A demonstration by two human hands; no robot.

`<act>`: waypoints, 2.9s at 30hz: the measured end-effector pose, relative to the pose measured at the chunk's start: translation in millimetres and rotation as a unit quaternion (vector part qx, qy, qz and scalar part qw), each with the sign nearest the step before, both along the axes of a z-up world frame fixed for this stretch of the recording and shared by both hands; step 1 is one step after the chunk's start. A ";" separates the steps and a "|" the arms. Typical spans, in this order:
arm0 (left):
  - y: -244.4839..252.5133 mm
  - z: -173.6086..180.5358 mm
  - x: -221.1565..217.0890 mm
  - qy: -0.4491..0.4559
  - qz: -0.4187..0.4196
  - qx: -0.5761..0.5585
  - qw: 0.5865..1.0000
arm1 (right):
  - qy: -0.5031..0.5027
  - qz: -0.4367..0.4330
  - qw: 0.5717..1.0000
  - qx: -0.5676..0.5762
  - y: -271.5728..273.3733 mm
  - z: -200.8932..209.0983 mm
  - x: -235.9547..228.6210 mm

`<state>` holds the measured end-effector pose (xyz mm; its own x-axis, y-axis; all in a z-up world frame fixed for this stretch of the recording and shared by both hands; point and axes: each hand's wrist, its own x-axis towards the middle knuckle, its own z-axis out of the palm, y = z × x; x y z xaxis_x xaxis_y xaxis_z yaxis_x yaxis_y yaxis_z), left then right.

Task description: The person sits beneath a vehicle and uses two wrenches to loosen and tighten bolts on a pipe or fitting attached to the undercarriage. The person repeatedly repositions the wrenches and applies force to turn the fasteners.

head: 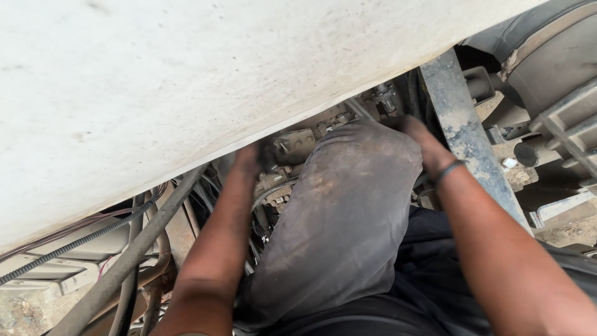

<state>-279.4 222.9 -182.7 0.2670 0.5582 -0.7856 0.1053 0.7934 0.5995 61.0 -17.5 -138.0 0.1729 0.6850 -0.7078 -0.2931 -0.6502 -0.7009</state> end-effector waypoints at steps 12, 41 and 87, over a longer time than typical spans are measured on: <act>-19.1 -91.2 -204.2 0.349 -0.182 -0.110 0.913 | -0.184 0.063 0.970 -0.146 -90.9 45.7 -23.3; -18.8 -113.3 -220.0 0.556 -0.600 0.112 0.564 | -0.262 0.164 0.924 -0.225 -95.7 40.9 -40.6; 35.1 -88.9 -147.0 0.534 -0.676 0.153 0.484 | -0.231 0.098 0.941 -0.227 -110.0 -40.6 -35.9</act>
<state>-426.3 258.0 -271.6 0.0828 0.5748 -0.8141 0.7837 -0.5421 -0.3031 25.1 -127.5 -178.6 0.4363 0.3803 -0.8155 0.1323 -0.9236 -0.3599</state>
